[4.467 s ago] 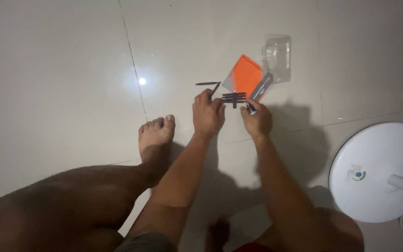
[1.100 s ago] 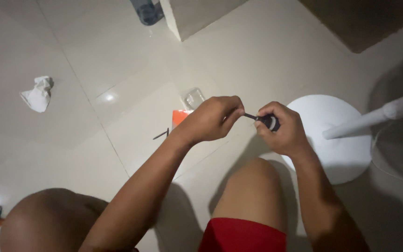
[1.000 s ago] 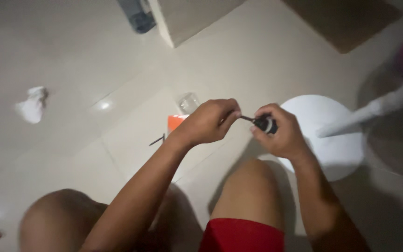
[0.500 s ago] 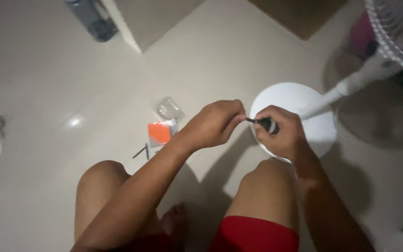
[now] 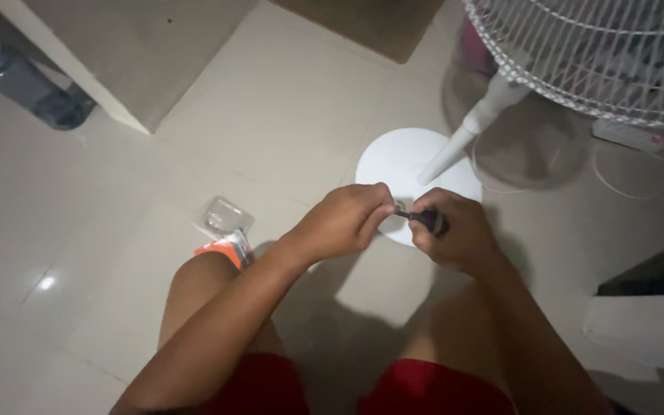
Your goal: The person sits on the floor and uses a screwdriver to tighten screws on the rear grille of a standing electric fan. They select different bits from a set, attach them to the screwdriver, and work on multiple screw locations on the fan's rear assembly.
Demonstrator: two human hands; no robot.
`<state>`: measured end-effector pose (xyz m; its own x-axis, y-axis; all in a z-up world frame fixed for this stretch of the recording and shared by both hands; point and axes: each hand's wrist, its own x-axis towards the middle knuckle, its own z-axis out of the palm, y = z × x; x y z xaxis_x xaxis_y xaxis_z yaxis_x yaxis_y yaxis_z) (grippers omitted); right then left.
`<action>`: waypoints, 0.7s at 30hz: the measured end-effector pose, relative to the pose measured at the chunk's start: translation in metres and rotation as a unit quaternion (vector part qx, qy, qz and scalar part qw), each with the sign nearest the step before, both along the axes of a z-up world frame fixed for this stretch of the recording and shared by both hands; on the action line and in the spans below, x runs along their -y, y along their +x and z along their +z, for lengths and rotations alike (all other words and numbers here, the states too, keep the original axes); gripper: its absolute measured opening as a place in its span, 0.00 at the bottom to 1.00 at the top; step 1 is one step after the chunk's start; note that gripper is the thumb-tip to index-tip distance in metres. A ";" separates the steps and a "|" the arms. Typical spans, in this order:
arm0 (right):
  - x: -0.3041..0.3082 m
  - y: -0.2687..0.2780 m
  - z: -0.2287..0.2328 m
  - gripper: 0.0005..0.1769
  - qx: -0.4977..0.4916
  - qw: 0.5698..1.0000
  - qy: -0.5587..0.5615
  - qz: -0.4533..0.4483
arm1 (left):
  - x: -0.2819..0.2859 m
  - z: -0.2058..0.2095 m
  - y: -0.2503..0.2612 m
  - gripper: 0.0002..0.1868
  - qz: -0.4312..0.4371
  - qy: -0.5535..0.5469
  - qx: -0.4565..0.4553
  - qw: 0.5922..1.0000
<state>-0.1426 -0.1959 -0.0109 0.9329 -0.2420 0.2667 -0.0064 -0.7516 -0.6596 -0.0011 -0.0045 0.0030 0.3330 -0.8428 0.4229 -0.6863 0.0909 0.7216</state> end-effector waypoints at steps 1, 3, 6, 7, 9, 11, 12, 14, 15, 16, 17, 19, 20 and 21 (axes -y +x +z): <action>0.001 -0.003 0.000 0.12 0.001 1.000 -0.001 -0.011 | 0.001 0.001 0.000 0.07 -0.007 -0.009 -0.002 1.000; 0.002 -0.006 0.000 0.11 0.002 0.999 -0.001 -0.033 | 0.002 0.003 -0.001 0.08 -0.018 -0.025 -0.007 0.999; 0.005 -0.010 -0.001 0.12 -0.001 0.999 -0.005 -0.044 | 0.009 0.005 -0.001 0.08 -0.013 0.023 -0.019 0.999; 0.006 -0.012 -0.002 0.11 -0.013 0.999 0.002 -0.051 | 0.011 0.005 -0.002 0.08 -0.018 0.019 0.001 1.000; 0.006 -0.015 -0.003 0.10 -0.036 0.997 0.016 -0.064 | 0.014 0.005 0.000 0.08 -0.027 0.010 0.042 0.999; 0.006 -0.016 -0.004 0.09 -0.020 0.998 0.025 -0.056 | 0.016 0.005 0.005 0.07 -0.057 -0.018 0.084 0.995; 0.006 -0.018 -0.004 0.08 -0.013 0.998 0.030 -0.052 | 0.018 0.005 0.007 0.07 -0.072 -0.033 0.104 0.991; 0.008 -0.020 -0.004 0.08 -0.006 0.998 0.037 -0.043 | 0.022 0.004 0.006 0.08 -0.073 -0.026 0.108 0.991; 0.010 -0.023 -0.002 0.08 -0.003 0.998 0.039 -0.040 | 0.026 0.003 0.004 0.09 -0.076 -0.024 0.110 0.991; 0.012 -0.026 -0.001 0.09 0.003 0.998 0.029 -0.047 | 0.029 0.002 0.001 0.08 -0.071 -0.005 0.063 0.995; 0.012 -0.027 0.000 0.10 0.009 0.998 0.019 -0.052 | 0.033 0.001 -0.003 0.08 -0.065 0.014 0.017 0.998; 0.012 -0.034 0.004 0.11 0.008 0.998 0.000 -0.068 | 0.037 0.002 -0.008 0.07 -0.060 0.025 -0.018 0.998; 0.012 -0.037 0.007 0.11 0.001 0.997 -0.009 -0.077 | 0.039 0.004 -0.010 0.06 -0.061 0.017 -0.007 0.998; 0.011 -0.038 0.009 0.12 -0.003 0.996 -0.016 -0.087 | 0.039 0.008 -0.011 0.06 -0.061 0.011 0.005 0.998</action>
<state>-0.1809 -0.2073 -0.0018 0.8796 -0.3913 0.2707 -0.1427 -0.7597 -0.6344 -0.0119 -0.0432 0.0106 0.2239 -0.8854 0.4073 -0.6781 0.1586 0.7177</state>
